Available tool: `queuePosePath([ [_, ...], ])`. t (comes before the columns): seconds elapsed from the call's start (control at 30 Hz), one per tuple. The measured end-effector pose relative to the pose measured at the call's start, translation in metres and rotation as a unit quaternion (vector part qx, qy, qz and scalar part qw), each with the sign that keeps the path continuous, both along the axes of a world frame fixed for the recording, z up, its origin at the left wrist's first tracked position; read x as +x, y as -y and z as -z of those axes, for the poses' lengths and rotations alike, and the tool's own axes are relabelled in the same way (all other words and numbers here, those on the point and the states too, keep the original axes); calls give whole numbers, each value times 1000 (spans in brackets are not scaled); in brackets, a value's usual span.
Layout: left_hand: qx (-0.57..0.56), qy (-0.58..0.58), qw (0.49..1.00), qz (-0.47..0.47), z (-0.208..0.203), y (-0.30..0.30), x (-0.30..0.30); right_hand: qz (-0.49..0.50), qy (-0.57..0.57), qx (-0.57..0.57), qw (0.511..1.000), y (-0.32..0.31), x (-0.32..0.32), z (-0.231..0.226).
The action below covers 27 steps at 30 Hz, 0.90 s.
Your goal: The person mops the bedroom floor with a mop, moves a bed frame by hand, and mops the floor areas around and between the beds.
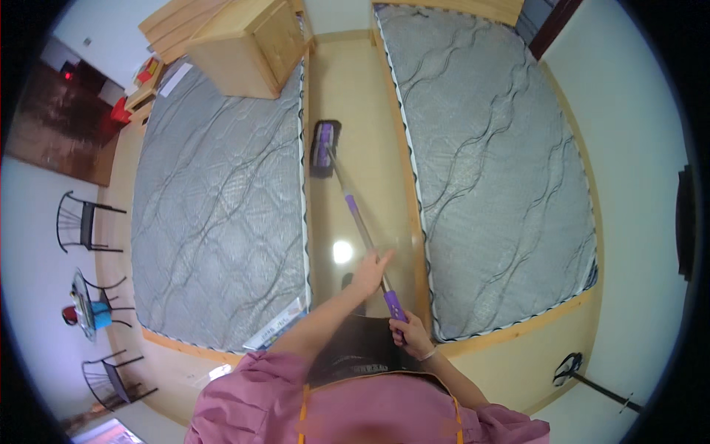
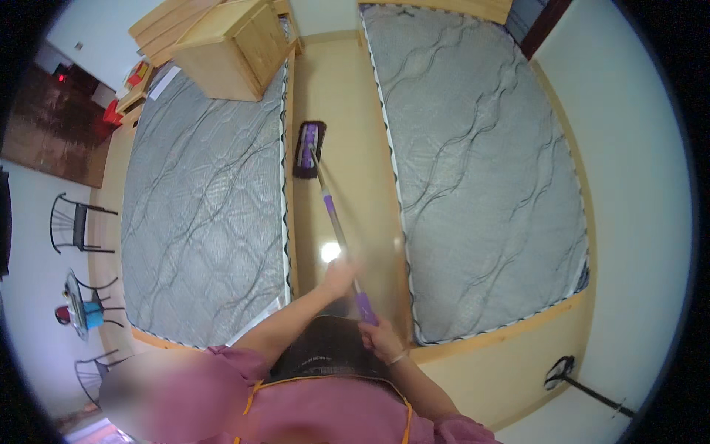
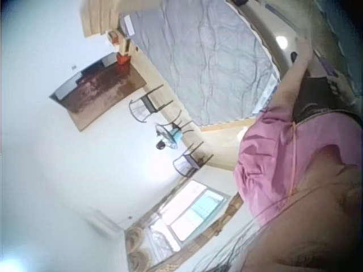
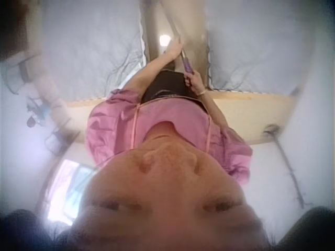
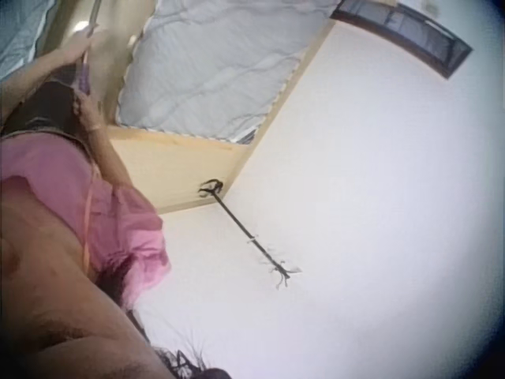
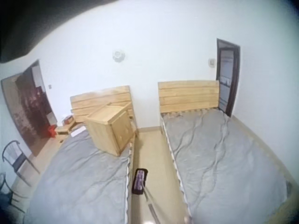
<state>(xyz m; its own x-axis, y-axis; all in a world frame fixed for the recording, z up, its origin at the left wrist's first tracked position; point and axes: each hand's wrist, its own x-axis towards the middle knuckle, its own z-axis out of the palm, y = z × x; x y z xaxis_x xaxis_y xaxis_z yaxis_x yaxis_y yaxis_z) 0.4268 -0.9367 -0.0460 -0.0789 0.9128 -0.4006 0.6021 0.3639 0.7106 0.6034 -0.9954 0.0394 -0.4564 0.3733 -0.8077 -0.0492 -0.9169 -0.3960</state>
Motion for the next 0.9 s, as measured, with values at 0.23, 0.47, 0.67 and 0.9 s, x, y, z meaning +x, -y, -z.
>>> queuePosePath([
  [0.23,105,-252,962,-7,70,-97,-195,60,9,62,996,-107,-103,117],
  [0.47,58,-325,931,-158,166,-224,-356,-53,115,373,919,-251,-181,316],
  [0.67,-70,-479,857,-176,220,-292,-344,-122,125,400,899,-393,-280,377],
  [0.9,-14,-519,841,-150,243,-291,-357,-321,197,411,831,-485,-341,447],
])
